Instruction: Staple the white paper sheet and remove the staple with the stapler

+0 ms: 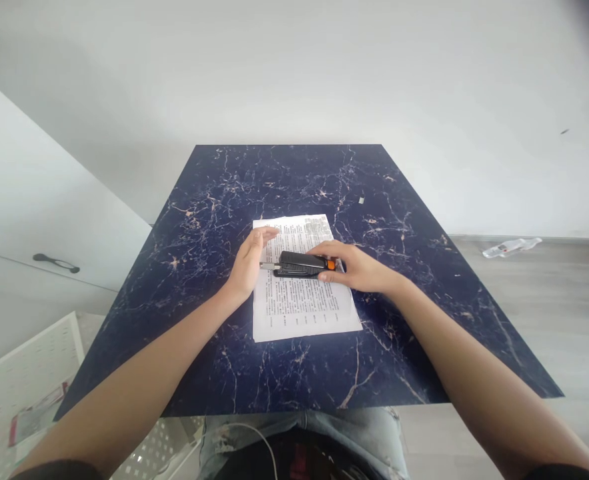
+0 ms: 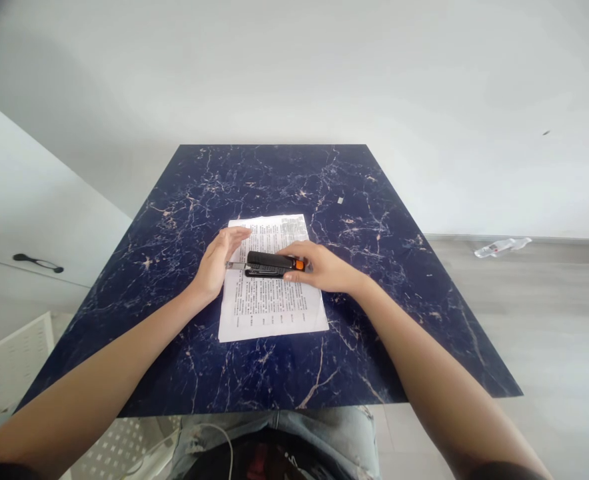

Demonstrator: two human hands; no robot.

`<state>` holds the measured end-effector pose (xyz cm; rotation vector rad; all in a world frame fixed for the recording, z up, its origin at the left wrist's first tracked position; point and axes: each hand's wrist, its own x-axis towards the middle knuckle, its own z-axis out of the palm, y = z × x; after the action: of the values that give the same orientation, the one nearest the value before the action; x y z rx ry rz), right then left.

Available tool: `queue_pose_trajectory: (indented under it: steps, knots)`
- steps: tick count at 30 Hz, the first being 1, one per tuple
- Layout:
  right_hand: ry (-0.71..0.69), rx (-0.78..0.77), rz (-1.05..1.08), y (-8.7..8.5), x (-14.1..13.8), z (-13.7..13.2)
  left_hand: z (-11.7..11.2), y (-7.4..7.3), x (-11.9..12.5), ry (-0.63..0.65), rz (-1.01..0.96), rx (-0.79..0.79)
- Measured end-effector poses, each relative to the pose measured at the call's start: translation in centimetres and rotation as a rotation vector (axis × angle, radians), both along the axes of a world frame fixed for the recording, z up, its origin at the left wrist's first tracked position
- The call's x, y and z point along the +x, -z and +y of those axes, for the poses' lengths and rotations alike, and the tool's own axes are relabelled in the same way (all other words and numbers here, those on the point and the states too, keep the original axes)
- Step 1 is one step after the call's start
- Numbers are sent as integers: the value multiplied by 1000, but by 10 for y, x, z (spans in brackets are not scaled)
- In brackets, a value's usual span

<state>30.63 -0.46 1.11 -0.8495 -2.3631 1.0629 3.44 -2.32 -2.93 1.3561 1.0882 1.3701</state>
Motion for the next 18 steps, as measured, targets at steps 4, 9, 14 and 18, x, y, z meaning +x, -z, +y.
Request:
queue_pose_trajectory:
  steps: [4,9,14,18]
  knots:
    - [44,110,-28,10,-18,-7,-10,-11,7,-37,161,56]
    - [92,124,-54,9,-28,-14,-25,-22,22,-40,268,18]
    - [99,147,-52,9,-38,-22,-28,-9,37,-76,-16,6]
    - [89,159,-75,9,-48,-28,-26,-2,41,-47,-27,21]
